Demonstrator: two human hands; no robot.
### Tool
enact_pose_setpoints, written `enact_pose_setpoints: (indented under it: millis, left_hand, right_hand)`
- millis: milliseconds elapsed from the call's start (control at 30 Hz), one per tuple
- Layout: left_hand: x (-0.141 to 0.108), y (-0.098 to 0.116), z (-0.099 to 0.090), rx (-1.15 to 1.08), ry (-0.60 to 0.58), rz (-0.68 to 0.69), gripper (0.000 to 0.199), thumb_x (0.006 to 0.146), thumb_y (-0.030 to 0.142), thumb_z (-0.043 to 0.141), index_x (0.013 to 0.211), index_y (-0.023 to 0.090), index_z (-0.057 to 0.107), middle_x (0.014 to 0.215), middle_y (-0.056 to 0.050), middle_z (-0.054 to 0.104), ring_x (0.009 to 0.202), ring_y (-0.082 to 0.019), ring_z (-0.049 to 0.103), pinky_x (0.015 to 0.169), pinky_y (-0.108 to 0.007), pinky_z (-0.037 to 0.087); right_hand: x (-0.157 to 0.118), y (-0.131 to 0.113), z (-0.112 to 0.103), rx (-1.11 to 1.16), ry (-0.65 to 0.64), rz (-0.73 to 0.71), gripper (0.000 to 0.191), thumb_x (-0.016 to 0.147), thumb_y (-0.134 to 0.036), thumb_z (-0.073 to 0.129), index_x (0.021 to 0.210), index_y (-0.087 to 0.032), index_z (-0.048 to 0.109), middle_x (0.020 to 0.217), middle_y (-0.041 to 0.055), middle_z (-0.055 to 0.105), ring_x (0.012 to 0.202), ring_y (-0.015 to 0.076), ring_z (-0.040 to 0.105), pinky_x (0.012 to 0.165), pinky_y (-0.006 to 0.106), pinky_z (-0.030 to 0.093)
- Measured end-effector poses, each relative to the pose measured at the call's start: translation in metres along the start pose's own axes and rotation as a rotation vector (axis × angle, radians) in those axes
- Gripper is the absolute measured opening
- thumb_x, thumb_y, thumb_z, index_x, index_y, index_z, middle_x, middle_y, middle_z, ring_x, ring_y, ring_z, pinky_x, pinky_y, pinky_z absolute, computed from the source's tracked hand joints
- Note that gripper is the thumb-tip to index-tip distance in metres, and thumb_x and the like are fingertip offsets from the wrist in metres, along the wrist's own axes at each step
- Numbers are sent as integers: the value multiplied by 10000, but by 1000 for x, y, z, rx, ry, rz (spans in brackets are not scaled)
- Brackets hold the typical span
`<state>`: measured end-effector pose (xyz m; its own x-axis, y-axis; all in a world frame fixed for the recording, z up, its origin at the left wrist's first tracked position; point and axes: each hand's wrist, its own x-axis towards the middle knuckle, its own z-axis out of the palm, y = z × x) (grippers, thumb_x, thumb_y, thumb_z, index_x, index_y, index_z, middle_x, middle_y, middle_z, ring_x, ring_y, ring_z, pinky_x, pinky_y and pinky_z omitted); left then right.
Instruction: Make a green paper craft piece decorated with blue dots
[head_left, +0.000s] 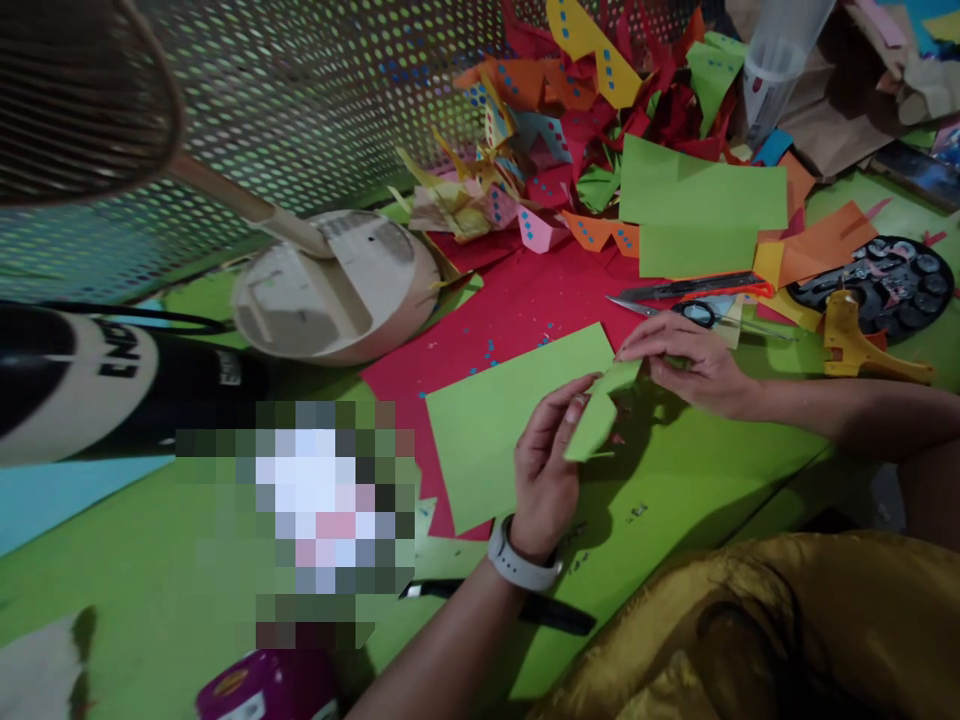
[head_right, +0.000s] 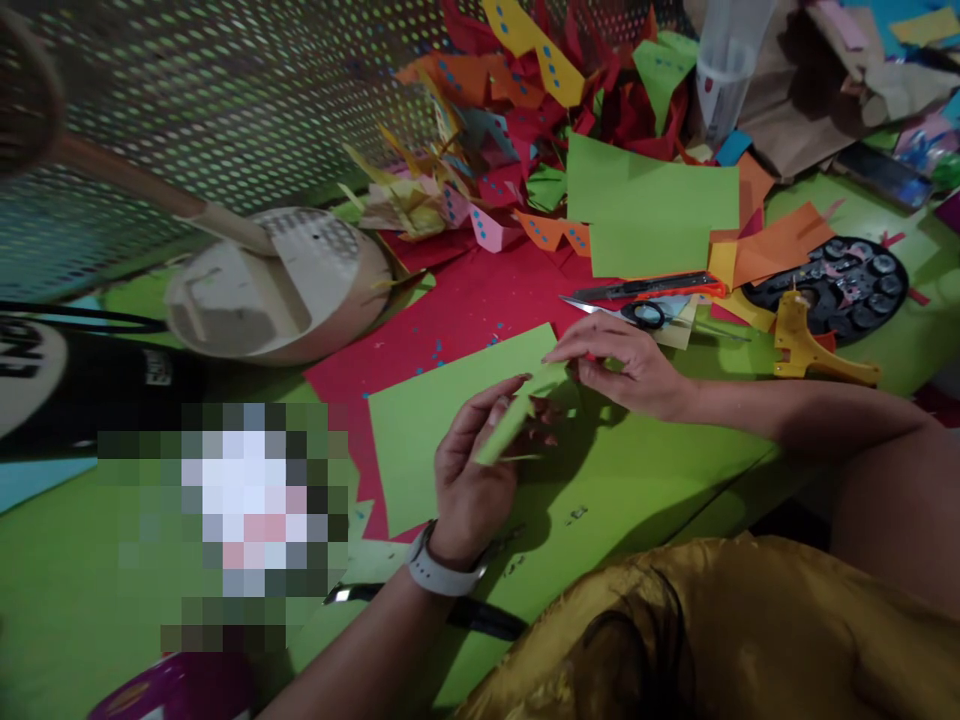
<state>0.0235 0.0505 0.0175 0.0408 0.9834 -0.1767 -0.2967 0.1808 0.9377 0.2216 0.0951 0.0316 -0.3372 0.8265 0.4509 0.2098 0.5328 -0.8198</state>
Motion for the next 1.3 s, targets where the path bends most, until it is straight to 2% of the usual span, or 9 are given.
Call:
enact_pose_setpoints:
  millis: [167,367,533,633,700,767,900,1133,1300]
  left_hand:
    - [-1,3,-1,-54,-23,7,362,864,483,662,1118,232,717,859,-31,733,754,-131,669,688,-232,532]
    - [-2,4,1,111,-178,28,539,736,282,825,1235,258,622,844,-2,695,768,-128,653,714,-235,534]
    - [-1,0,2,179,-98,85,572,728,263,826,1250,246,593,764,38,617,668,-90,584,638,-189,504]
    - [0,-1,1,148,-9,144,544,729,248,825,1219,251,589,734,60,595,623,-68,549,631,-168,497]
    - [-1,-2,1,129,17,167,512,740,246,817,1194,250,582,725,65,601,618,-66,555,654,-173,507]
    - [-1,-2,1,131,16,170,498,743,249,814,1180,246,575,721,60,615,636,-73,580,669,-181,511]
    - [-3,0,3,174,-20,152,531,722,249,826,1186,234,569,703,56,602,620,-84,572,595,-172,479]
    - [-3,1,1,239,-68,149,488,780,273,779,1217,246,563,765,41,598,618,-79,545,554,-168,443]
    - [1,-3,0,271,18,227,516,768,299,793,1231,264,568,1029,-22,610,965,-143,602,863,-260,503]
  right_hand:
    - [-1,10,1,6,90,-65,207,977,-264,533,1025,-273,735,1185,72,555,1160,152,550,998,348,488]
    - [-3,13,2,28,86,13,211,964,-360,551,1012,-305,749,1205,48,566,1161,182,552,1012,395,498]
    - [-2,6,6,149,134,154,261,957,-286,557,1208,-266,624,1257,70,540,1129,164,561,971,343,506]
    - [-1,1,6,274,176,276,208,936,-287,567,1132,-217,566,1067,50,594,927,135,588,803,281,519]
    - [0,-4,4,280,54,341,140,941,-325,548,951,-188,572,848,14,578,761,121,546,670,254,474]
    - [1,-7,3,264,-144,398,252,951,-387,523,815,-177,551,705,-17,511,636,107,466,561,244,395]
    - [0,-8,5,203,-339,346,288,928,-429,558,815,-165,574,684,-17,531,611,103,457,538,245,350]
    - [-2,-3,10,67,-312,175,289,942,-404,538,735,-203,560,630,-31,516,561,101,450,547,248,364]
    - [0,-6,10,116,-175,231,344,939,-459,541,722,-194,520,608,-40,502,547,87,454,534,230,377]
